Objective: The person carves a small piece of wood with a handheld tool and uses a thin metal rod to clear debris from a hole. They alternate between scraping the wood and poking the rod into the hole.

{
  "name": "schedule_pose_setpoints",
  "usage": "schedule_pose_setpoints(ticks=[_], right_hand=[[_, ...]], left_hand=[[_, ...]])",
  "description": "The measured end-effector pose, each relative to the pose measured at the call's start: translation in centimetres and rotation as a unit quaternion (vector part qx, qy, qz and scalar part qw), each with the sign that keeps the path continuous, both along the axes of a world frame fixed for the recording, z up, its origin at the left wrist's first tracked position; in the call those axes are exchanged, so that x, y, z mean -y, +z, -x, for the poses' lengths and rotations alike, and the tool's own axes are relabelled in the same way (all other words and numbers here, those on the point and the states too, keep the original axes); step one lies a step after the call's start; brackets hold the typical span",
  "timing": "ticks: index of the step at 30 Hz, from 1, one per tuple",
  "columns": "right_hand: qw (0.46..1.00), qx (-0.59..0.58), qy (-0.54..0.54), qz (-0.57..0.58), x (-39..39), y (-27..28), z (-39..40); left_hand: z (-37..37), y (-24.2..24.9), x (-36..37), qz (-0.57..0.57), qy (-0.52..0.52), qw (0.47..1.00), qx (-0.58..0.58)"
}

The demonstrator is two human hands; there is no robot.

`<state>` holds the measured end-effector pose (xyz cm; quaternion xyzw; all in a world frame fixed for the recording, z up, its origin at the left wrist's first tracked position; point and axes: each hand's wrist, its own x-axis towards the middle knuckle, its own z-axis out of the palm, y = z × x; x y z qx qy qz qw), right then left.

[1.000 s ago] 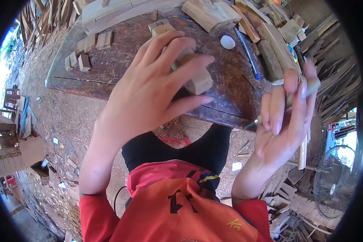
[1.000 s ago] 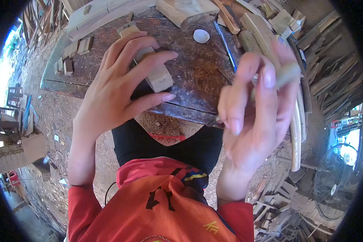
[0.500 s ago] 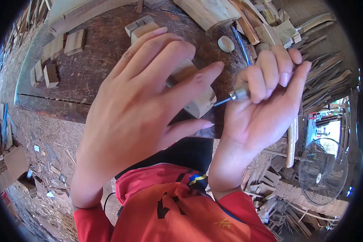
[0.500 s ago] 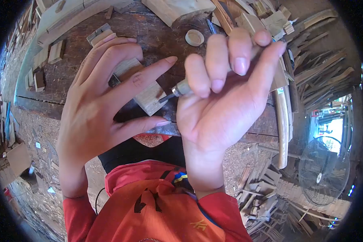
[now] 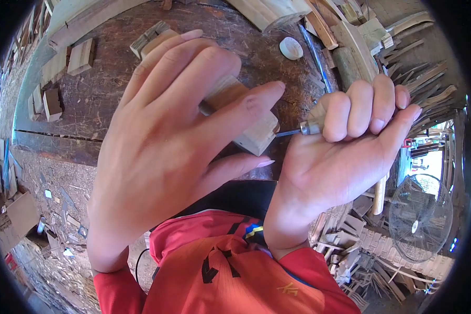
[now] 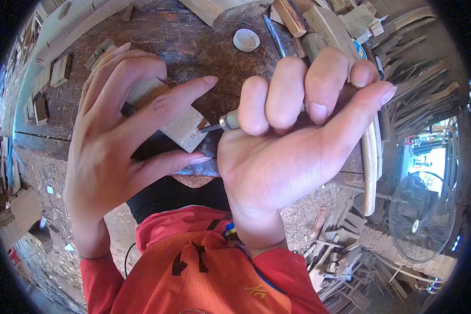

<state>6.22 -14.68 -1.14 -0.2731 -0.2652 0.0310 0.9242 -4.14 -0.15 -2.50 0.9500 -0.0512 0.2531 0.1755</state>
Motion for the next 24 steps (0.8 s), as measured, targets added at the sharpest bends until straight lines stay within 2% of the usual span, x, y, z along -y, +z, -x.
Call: schedule_pose_setpoints(ticks=[3,6,8,11,21,24], right_hand=[[1.000,0.005,0.000,-0.008,-0.1,-0.1,0.0],[1.000,0.005,0.017,-0.020,0.1,-0.2,-0.1],[1.000,0.003,0.021,-0.019,0.1,-0.1,-0.1],[1.000,0.012,0.009,-0.007,0.1,0.0,0.0],[0.990,-0.004,-0.128,0.064,-1.1,0.7,1.0],[0.991,0.008,-0.114,0.070,-1.2,0.8,1.0]], left_hand=[[-0.1,0.0,-0.1,-0.006,-0.003,1.000,0.007],[-0.7,-1.5,-0.2,-0.040,-0.019,0.994,0.102],[-0.8,-1.6,-0.3,-0.040,-0.018,0.994,0.105],[-0.2,-0.2,-0.1,-0.005,-0.006,1.000,0.021],[-0.2,0.2,0.0,-0.010,-0.001,1.000,0.010],[-0.7,-1.0,0.1,-0.047,-0.006,0.995,0.082]])
